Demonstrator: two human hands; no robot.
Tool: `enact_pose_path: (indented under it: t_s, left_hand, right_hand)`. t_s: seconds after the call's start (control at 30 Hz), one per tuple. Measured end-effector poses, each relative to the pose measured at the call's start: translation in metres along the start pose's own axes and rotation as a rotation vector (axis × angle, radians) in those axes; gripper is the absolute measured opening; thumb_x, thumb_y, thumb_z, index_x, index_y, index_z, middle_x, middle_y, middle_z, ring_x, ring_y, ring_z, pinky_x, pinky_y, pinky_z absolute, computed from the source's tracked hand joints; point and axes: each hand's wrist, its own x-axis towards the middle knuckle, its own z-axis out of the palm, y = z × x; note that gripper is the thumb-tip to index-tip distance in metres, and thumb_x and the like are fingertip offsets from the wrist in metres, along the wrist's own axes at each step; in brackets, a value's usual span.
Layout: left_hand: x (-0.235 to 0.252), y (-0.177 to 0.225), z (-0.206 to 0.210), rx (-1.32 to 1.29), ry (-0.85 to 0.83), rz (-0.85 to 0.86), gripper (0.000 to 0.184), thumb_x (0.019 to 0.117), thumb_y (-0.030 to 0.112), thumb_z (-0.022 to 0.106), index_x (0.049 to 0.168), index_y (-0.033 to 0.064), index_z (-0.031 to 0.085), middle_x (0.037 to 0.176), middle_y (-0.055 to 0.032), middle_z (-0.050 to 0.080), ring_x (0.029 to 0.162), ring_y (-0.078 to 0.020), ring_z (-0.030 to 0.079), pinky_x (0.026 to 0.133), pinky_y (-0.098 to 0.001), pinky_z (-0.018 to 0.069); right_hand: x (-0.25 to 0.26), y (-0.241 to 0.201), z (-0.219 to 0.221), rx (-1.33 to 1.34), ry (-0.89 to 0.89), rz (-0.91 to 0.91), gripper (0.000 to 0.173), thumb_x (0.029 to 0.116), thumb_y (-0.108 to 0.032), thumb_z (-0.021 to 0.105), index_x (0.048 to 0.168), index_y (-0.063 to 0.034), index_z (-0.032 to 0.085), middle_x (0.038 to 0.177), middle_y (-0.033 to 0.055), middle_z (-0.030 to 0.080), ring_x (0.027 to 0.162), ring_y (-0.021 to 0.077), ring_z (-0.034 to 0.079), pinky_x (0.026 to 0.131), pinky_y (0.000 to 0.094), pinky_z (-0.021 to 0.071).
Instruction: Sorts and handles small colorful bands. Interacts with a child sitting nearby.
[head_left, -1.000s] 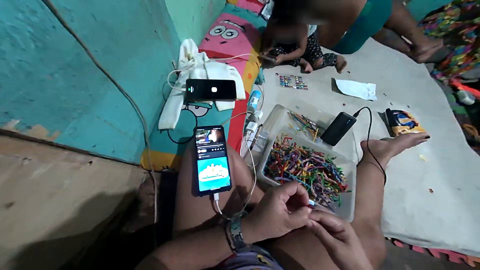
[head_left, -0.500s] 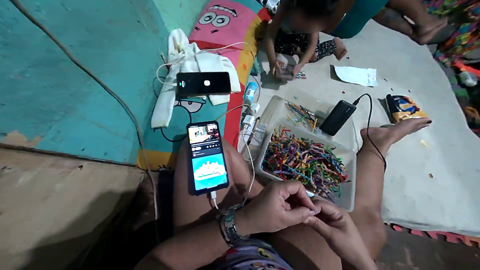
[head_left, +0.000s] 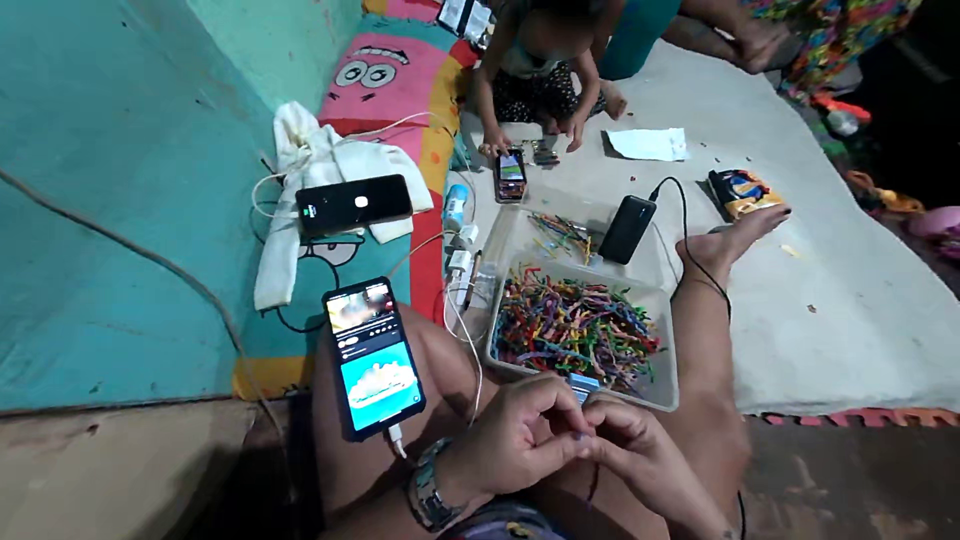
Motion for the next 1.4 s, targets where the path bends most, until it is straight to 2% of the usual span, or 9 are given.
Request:
enact_pose_path:
  t_s: [0.17,0.33,0.53,0.7,0.83,0.97,1.1,1.27,1.4]
  left_hand:
    - [0.001,-0.001,0.002,0.077,0.124,0.003,0.013,0.0996,0.015,0.065,0.099,0.0018,0.063,0.096,-0.0031,0.066,0.093,-0.0013,0.064,0.083,-0.0167,0.0549]
    - [0.0,-0.003,0.01,0.153,0.204,0.01,0.012,0.102,0.016,0.062,0.098,0.0045,0.062,0.094,-0.0005,0.063,0.091,0.0005,0.061,0.082,-0.015,0.0527]
    - [-0.002,-0.009,0.019,0.169,0.325,-0.041,0.01,0.1043,0.014,0.055,0.101,0.0048,0.057,0.093,0.0012,0.059,0.083,0.0043,0.057,0.074,-0.0118,0.0503]
    - [0.002,-0.004,0.014,0.024,0.221,-0.078,0.022,0.1002,0.009,0.061,0.119,0.005,0.051,0.098,0.0033,0.059,0.085,0.0036,0.058,0.076,-0.014,0.0522]
    - [0.008,0.003,0.009,0.024,0.148,-0.07,0.024,0.0963,0.007,0.067,0.116,0.0043,0.053,0.097,0.0018,0.06,0.087,0.0038,0.058,0.077,-0.0126,0.0513]
    - [0.009,0.001,0.008,0.048,0.151,-0.039,0.022,0.0953,0.005,0.067,0.113,0.0044,0.055,0.099,0.0009,0.062,0.089,0.003,0.061,0.081,-0.0138,0.053]
    - [0.008,0.001,0.011,0.015,0.141,-0.075,0.025,0.0938,0.002,0.067,0.115,0.0003,0.054,0.095,-0.0007,0.061,0.086,0.0023,0.059,0.078,-0.0145,0.0509]
    - [0.006,0.001,0.018,0.019,0.095,-0.137,0.021,0.0906,-0.004,0.066,0.109,-0.0079,0.058,0.095,-0.0086,0.066,0.086,-0.0024,0.062,0.079,-0.0179,0.0524]
    - [0.006,-0.001,0.014,0.057,0.101,-0.119,0.012,0.0918,-0.004,0.065,0.102,-0.0087,0.063,0.097,-0.0126,0.067,0.091,-0.0055,0.065,0.083,-0.0197,0.0542]
  right_hand:
    - [0.0,-0.005,-0.009,-0.134,-0.104,-0.085,0.026,0.1065,-0.028,0.053,0.106,-0.0119,0.074,0.099,-0.006,0.073,0.093,-0.0025,0.066,0.086,0.0161,0.055]
    - [0.0,0.0,-0.005,-0.225,0.004,-0.1,0.014,0.0963,-0.024,0.07,0.094,-0.0103,0.074,0.087,-0.0036,0.07,0.084,-0.0017,0.065,0.076,0.0136,0.055]
    - [0.005,0.009,0.015,-0.428,0.222,-0.089,0.022,0.0873,-0.024,0.075,0.079,-0.0071,0.065,0.075,-0.0016,0.059,0.069,-0.0049,0.055,0.064,0.0077,0.0469]
    - [0.006,0.006,0.014,-0.205,0.186,-0.037,0.017,0.0872,-0.024,0.078,0.086,-0.0123,0.065,0.081,-0.007,0.063,0.071,-0.0064,0.059,0.065,0.0095,0.0513]
    - [0.008,-0.003,0.008,-0.183,0.121,-0.104,0.016,0.0946,-0.028,0.072,0.099,-0.0123,0.07,0.09,-0.0056,0.067,0.082,-0.0048,0.062,0.073,0.0116,0.0541]
    - [0.007,-0.007,-0.002,-0.291,0.026,-0.127,0.024,0.103,-0.022,0.06,0.101,-0.0035,0.074,0.106,0.0034,0.072,0.104,-0.0004,0.064,0.092,0.0159,0.0526]
    - [0.003,-0.007,-0.005,-0.271,0.04,-0.091,0.016,0.096,-0.013,0.069,0.094,0.0019,0.074,0.093,0.0075,0.073,0.092,0.0024,0.067,0.084,0.018,0.0553]
    - [0.004,-0.005,-0.001,-0.193,0.163,0.0,0.016,0.082,-0.009,0.081,0.081,-0.0005,0.067,0.082,-0.0005,0.064,0.082,-0.0022,0.061,0.075,0.0152,0.0518]
    - [0.009,-0.009,-0.003,-0.372,0.098,-0.086,0.021,0.0928,-0.013,0.072,0.094,0.0079,0.068,0.093,0.016,0.069,0.087,0.0104,0.066,0.079,0.0214,0.0552]
